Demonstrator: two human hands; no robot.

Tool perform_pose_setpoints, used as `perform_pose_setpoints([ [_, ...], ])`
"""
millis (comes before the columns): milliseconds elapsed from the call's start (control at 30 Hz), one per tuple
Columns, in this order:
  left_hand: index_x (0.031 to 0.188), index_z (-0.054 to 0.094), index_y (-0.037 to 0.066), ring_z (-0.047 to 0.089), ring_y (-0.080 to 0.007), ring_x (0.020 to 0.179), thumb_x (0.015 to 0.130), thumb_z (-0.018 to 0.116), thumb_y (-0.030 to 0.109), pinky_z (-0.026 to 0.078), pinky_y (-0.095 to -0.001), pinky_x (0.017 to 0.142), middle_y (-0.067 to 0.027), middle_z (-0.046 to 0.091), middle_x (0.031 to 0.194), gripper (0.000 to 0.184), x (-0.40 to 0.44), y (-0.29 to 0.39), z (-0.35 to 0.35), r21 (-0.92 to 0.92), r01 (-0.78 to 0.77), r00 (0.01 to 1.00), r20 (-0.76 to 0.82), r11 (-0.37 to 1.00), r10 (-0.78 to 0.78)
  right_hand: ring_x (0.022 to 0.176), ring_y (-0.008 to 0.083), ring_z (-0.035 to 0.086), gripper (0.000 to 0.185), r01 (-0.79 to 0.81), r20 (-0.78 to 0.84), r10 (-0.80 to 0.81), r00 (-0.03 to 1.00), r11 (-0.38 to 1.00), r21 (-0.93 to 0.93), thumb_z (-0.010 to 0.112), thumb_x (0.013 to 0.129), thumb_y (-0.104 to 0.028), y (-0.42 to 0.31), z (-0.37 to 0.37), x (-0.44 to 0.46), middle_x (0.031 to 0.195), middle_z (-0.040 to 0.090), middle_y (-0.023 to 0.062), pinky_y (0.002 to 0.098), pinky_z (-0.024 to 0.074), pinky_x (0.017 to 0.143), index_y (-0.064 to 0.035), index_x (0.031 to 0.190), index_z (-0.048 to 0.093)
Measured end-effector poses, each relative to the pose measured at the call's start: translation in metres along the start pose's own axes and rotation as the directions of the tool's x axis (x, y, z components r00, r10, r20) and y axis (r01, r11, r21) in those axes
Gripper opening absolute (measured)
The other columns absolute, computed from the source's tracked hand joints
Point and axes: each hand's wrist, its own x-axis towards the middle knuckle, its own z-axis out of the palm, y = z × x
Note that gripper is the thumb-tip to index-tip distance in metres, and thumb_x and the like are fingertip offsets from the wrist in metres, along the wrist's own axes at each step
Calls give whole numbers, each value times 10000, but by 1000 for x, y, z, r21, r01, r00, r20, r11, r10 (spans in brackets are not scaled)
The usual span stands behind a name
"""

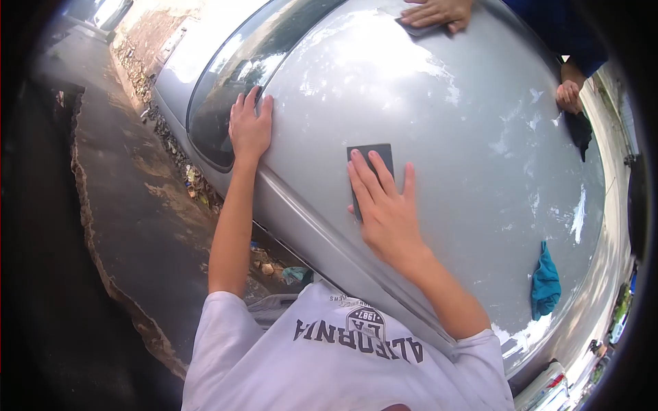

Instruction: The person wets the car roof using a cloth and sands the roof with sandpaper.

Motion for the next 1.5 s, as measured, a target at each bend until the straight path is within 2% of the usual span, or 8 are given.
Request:
perform_pose_setpoints([
  [200, 1414, 519, 210, 306, -367, 1435, 943, 509, 547, 216, -490, 1172, -174, 393, 1521, 579, -5, -6, -4, -49, 26, 1000, -2, 998, -26, 1427, 264, 340, 547, 14, -16, -17, 1000, 986, -165, 561, 940, -226, -3, 10, 89, 1549, 377, 55, 683, 138, 1127, -52, 1445, 442],
  [433, 1438, 483, 222, 282, -381, 1439, 954, 487, 540, 192, -529, 1175, -176, 360, 1530, 579, -5, 6, -1, 34, 52, 999, -2, 998, -52, 1406, 269, 363, 545, -131, 137, 162, 977, 969, -208, 561, 942, -254, -25, -10, 14, 1529, 400, 79, 698, 121, 1119, -32, 1428, 456],
  [500, 1434, 485, 218, 275, -375, 1439, 953, 475, 550, 181, -530, 1178, -188, 359, 1522, 584, -3, 5, 1, 23, 42, 999, -10, 999, -42, 1415, 265, 352, 579, -68, 18, 74, 997, 970, -234, 579, 931, -266, -13, 3, 65, 1553, 367, 65, 699, 114, 1121, -46, 1448, 437],
  [933, 1448, 479, 235, 249, -365, 1449, 936, 472, 574, 154, -537, 1177, -194, 348, 1525, 614, -2, 0, -4, -20, 15, 1000, 8, 1000, -15, 1452, 261, 305, 557, -64, -18, 61, 998, 967, -248, 583, 936, -293, -31, 5, 49, 1551, 369, 69, 686, 173, 1119, -41, 1419, 464],
  [1033, 1439, 490, 238, 243, -356, 1452, 929, 482, 578, 148, -532, 1177, -188, 344, 1526, 613, 0, 1, 6, -14, 30, 999, -40, 999, -31, 1443, 286, 324, 549, -102, 191, 159, 969, 955, -278, 578, 941, -298, -39, -11, 17, 1549, 372, 68, 681, 181, 1120, -48, 1417, 467],
  [1233, 1427, 504, 230, 247, -357, 1448, 925, 488, 577, 141, -533, 1178, -195, 354, 1513, 610, -3, -3, 2, -34, 14, 999, -43, 999, -16, 1447, 320, 311, 586, -57, 46, 69, 997, 974, -220, 568, 952, -314, -22, -1, 60, 1562, 354, 66, 688, 175, 1118, -49, 1454, 423],
  [1433, 1403, 530, 289, 300, -341, 1435, 917, 498, 612, 193, -530, 1160, -159, 386, 1514, 585, 3, -4, 12, 17, 30, 996, -86, 999, -29, 1452, 323, 291, 557, -51, 118, 85, 989, 962, -268, 506, 989, -325, 4, 0, 72, 1568, 342, 77, 710, 171, 1106, -29, 1452, 412],
  [1500, 1402, 532, 288, 302, -340, 1434, 916, 502, 610, 193, -528, 1160, -155, 390, 1513, 583, 0, -2, 6, 12, 18, 995, -97, 1000, -17, 1446, 326, 299, 557, -130, -43, 122, 992, 947, -293, 493, 993, -340, 22, 5, 110, 1561, 355, 63, 719, 165, 1100, -45, 1459, 411],
])
